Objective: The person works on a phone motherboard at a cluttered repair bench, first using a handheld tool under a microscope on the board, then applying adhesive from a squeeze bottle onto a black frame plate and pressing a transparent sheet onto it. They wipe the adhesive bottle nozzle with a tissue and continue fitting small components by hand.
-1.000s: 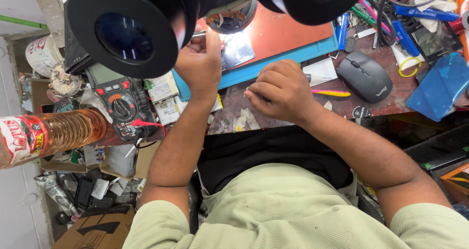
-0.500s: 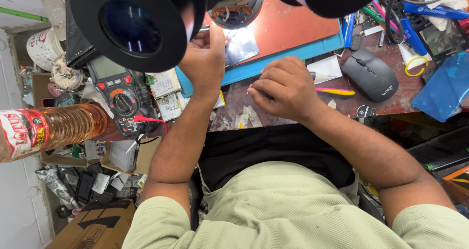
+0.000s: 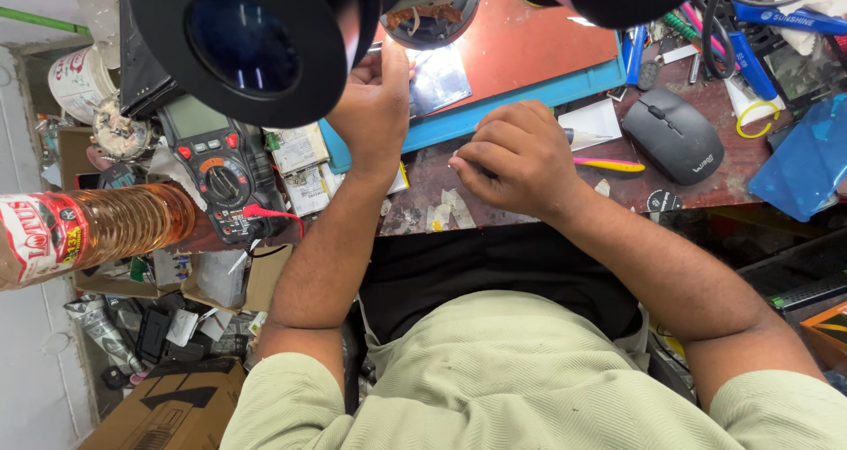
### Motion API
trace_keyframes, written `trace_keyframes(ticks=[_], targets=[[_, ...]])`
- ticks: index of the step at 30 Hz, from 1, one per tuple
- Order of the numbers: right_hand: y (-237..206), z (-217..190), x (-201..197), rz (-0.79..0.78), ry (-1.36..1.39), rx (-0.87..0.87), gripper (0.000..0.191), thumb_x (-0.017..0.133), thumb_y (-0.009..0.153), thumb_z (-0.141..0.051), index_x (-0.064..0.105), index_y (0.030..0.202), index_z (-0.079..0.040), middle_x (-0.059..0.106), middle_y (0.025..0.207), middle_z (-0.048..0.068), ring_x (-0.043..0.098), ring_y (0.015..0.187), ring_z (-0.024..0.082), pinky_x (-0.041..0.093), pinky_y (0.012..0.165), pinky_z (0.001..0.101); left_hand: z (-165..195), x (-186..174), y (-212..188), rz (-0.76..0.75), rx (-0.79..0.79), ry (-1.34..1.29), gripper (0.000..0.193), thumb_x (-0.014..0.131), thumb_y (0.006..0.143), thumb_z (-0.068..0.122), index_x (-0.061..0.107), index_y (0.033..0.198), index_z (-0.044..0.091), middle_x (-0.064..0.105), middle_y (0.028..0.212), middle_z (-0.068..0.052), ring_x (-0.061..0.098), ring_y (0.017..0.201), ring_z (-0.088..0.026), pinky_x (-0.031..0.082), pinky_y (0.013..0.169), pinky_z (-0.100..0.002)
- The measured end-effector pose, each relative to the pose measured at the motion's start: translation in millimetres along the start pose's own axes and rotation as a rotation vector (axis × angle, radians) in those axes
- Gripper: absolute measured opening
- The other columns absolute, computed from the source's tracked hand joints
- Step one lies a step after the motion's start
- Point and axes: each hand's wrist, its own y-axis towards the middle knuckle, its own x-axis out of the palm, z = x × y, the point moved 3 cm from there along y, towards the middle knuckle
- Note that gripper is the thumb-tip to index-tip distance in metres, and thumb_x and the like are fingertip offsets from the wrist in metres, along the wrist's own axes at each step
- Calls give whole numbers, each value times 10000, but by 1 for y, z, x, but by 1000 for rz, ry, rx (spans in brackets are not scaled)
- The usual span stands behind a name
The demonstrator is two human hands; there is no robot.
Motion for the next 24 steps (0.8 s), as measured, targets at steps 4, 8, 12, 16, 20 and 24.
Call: trace_keyframes(ticks=[4, 8, 12, 16, 20, 24], targets=[[0, 0, 0, 3, -5, -3, 145, 847, 870, -173, 708, 849, -139, 641, 859, 0, 641, 901, 201, 481, 822, 374, -4, -1, 0, 8, -29, -18, 438, 685, 948, -66, 457, 1302, -186, 724, 834, -162, 750, 709, -175, 655, 648, -289], [-1, 0, 0, 5, -12, -7, 144, 848, 866, -175, 709, 852, -141, 641, 864, 1, 641, 912, 207, 483, 828, 378, -7, -2, -1, -11, -21, -14, 390, 683, 960, -70, 492, 1279, -189, 733, 865, -183, 752, 719, -183, 652, 663, -293], [-1, 0, 0, 3, -9, -5, 144, 849, 866, -177, 710, 855, -142, 642, 869, 2, 642, 921, 207, 483, 832, 380, -7, -3, 0, -5, -6, -2, 397, 681, 935, -61, 476, 1258, -164, 731, 865, -175, 753, 710, -169, 657, 648, -280], [-2, 1, -1, -3, -3, -4, 145, 850, 870, -176, 711, 857, -140, 643, 872, 1, 641, 924, 207, 481, 835, 379, -3, -2, 1, -13, -11, -18, 252, 697, 948, -65, 551, 1127, -167, 734, 883, -195, 762, 725, -189, 665, 664, -302], [-1, 1, -1, -5, -6, -11, 144, 850, 876, -176, 711, 858, -139, 641, 874, -1, 641, 928, 205, 480, 837, 378, 4, -1, 1, -8, 1, 14, 220, 701, 937, -58, 574, 1083, -163, 731, 871, -192, 758, 707, -186, 660, 646, -299], [-2, 1, 0, -9, -7, -6, 143, 848, 878, -179, 712, 852, -143, 639, 867, -5, 638, 922, 202, 475, 829, 376, 7, -1, 1, -33, 26, 53, 195, 696, 945, -59, 581, 1072, -153, 732, 873, -186, 770, 717, -191, 672, 653, -300]])
